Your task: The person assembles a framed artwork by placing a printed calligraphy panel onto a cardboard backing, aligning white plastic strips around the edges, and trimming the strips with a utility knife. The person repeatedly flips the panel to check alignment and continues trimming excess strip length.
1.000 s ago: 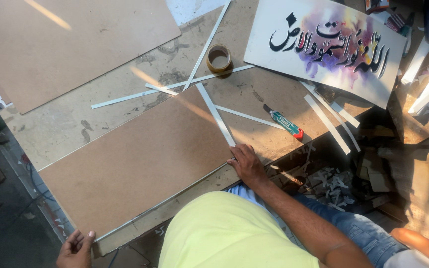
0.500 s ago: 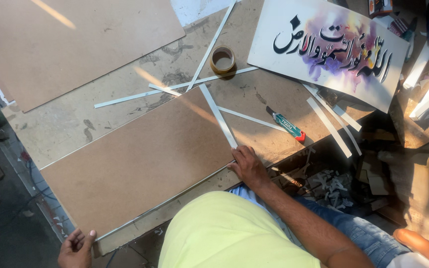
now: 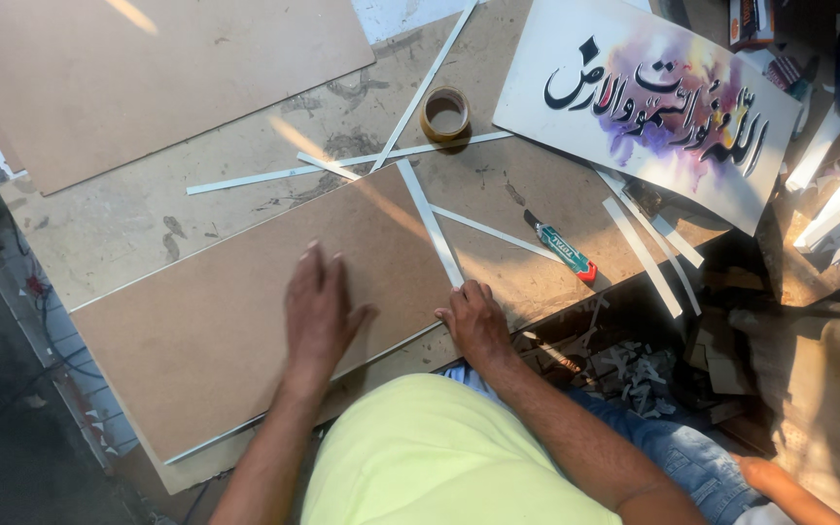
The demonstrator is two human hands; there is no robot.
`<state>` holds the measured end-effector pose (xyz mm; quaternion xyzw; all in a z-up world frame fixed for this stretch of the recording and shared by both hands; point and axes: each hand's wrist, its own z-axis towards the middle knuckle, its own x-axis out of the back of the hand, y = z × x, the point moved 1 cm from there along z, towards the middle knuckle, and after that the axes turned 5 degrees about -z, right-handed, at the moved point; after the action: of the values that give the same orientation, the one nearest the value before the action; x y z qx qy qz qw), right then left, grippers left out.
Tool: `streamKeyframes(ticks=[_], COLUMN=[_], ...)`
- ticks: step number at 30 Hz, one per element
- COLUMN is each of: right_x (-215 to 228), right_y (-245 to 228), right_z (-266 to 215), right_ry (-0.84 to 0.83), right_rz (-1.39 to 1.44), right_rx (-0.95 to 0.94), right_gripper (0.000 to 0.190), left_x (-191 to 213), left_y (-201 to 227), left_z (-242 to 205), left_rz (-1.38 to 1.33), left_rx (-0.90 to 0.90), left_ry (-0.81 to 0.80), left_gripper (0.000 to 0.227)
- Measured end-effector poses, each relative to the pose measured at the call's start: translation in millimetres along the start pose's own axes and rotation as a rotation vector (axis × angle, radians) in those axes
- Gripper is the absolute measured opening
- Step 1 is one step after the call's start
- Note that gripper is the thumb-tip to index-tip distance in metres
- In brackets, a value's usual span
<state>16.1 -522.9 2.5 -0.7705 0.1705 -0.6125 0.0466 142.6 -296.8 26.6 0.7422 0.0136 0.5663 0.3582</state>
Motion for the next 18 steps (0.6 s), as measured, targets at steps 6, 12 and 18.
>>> streamKeyframes(ticks=[6, 12, 18], right_x=[-1.8, 34.2, 46.0], right_y=[9.1, 100.4, 158.2], right_z=[-5.5, -4.2, -11.9], right_ry=[0.007, 0.450, 0.260], right_rz=[0.023, -0.059, -0.056], right_rx=[-0.019, -0.234, -0.287], right_gripper=[0.039, 0.029, 0.048], left_x=[-25.4, -29.0, -24.8], left_y=[74.5, 73.1, 85.9], left_z=[82.0, 99.8, 106.5], left_rz=[0.302, 0.310, 0.319], left_rx=[0.142, 0.210, 0.269], left_ry=[-0.431, -0.534, -0.568], left_gripper=[0.122, 0.141, 0.142])
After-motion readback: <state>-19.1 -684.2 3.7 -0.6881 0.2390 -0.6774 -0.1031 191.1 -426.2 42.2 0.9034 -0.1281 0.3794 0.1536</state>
